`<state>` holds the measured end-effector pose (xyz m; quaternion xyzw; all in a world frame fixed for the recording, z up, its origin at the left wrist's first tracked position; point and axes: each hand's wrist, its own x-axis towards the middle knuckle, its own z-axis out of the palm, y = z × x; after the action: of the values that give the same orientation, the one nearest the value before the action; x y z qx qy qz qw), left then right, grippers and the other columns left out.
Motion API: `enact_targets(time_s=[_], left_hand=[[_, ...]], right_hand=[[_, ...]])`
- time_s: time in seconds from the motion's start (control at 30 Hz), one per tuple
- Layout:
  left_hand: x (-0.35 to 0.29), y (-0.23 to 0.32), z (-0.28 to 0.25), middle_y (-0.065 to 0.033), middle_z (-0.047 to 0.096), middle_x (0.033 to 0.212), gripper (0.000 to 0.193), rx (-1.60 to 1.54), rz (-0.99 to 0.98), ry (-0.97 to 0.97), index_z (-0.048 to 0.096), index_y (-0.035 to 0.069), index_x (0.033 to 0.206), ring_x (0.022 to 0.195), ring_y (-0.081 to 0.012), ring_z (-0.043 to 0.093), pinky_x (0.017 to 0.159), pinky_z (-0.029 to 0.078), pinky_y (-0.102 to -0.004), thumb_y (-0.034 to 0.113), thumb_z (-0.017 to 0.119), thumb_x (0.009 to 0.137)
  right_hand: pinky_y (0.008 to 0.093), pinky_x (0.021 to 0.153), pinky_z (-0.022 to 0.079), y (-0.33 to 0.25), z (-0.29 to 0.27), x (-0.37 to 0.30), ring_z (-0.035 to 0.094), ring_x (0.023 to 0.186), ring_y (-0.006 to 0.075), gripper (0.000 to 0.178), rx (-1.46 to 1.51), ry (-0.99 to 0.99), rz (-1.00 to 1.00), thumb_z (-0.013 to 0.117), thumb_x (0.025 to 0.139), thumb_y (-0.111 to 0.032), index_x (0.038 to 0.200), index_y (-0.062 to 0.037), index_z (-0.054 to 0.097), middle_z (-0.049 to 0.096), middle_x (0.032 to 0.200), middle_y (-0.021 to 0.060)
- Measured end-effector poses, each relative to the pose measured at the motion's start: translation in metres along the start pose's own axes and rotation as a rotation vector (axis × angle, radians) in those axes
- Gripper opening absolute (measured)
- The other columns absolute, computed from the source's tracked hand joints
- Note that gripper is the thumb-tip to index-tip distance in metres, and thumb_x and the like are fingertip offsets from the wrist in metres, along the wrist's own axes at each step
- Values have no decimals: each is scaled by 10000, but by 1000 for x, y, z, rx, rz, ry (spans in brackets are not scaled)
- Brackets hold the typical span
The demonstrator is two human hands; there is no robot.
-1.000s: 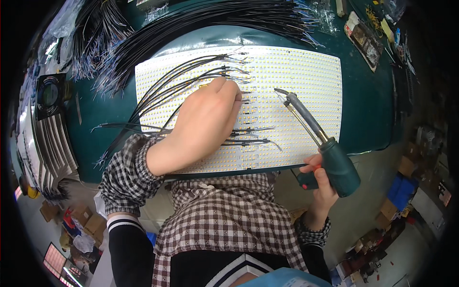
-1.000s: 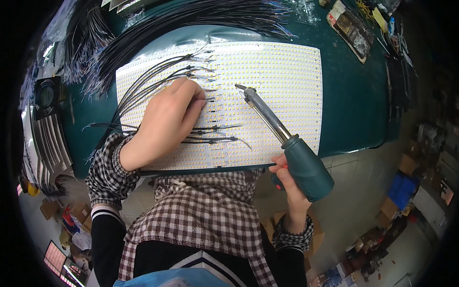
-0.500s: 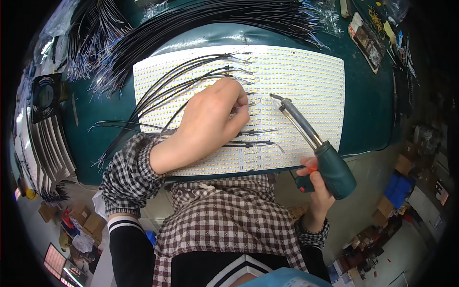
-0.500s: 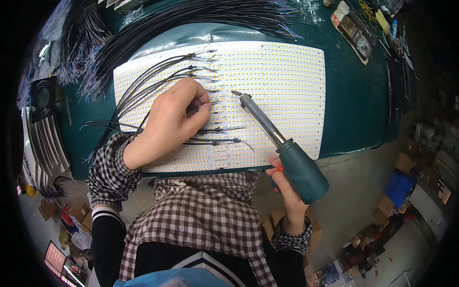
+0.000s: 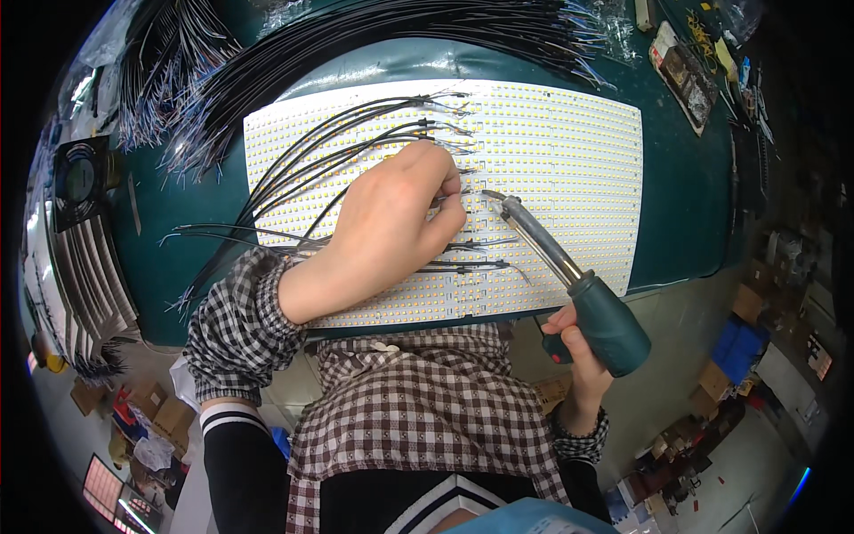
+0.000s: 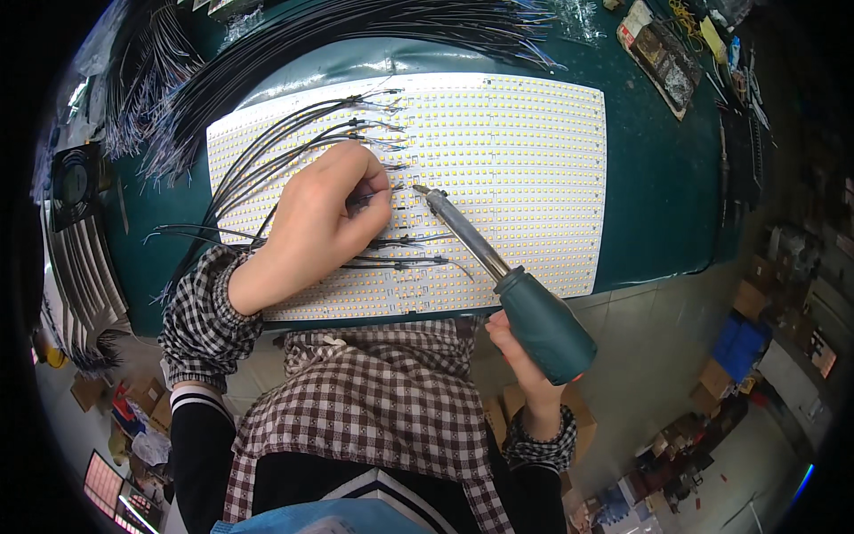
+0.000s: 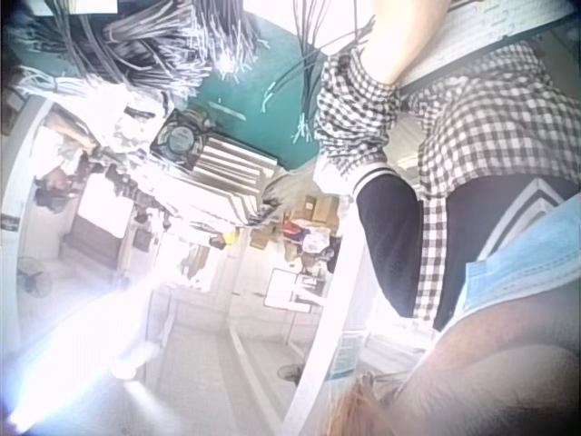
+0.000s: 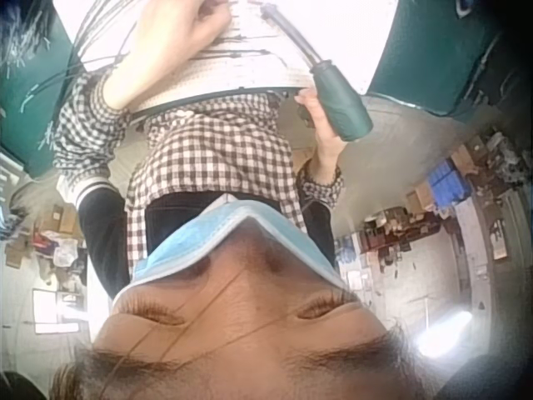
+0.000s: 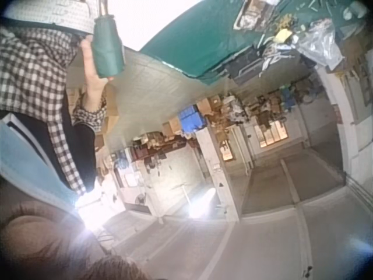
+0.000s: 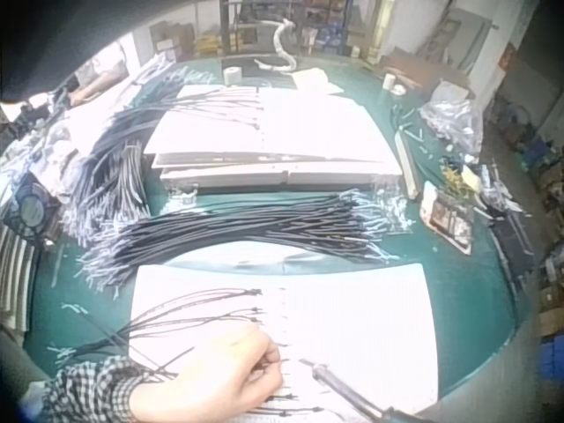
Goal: The person uses a soldering iron to attach black wires to a large LED panel. They repeatedly position wire ends onto the panel and apply the soldering iron to secure connections, working methodically across the surface.
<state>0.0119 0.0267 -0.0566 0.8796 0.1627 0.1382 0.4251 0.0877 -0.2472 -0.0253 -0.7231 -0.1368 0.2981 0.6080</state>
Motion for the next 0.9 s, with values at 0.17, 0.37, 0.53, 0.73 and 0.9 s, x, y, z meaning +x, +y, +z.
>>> enact_targets(time_s=[0.17,0.37,0.53,0.73,0.9], left_hand=[[-1,1,1,-95,570,769,95,-1,-15,-1,578,24,828,637,-226,576,544,455,-328,27,664,789],[0,3,0,-136,588,789,109,-13,-46,-23,565,24,823,705,-330,610,612,482,-421,40,662,776],[1,3,0,-138,588,787,111,-13,-46,-27,564,22,823,701,-329,610,610,481,-420,39,663,775],[1,3,0,-140,588,788,111,-13,-52,-29,563,19,823,699,-329,611,605,481,-420,37,662,776],[1,4,0,-142,587,789,111,-4,-57,-27,561,17,821,699,-332,610,604,481,-424,37,661,777]], right_hand=[[302,738,573,10,-4,0,688,782,165,385,-74,-18,-40,778,763,72,1115,77,621,715,872,115],[302,743,572,12,-7,1,693,772,166,432,-128,-26,-45,803,751,41,1138,80,614,720,858,113],[298,739,568,11,-5,4,692,767,159,430,-126,-37,-67,806,750,29,1130,87,611,718,847,113],[311,725,555,7,-1,4,679,759,183,311,-125,-33,-33,758,792,-12,1053,89,622,694,826,126],[304,733,564,12,-5,1,689,761,176,410,-118,-36,-60,774,771,58,1137,91,591,708,827,119]])
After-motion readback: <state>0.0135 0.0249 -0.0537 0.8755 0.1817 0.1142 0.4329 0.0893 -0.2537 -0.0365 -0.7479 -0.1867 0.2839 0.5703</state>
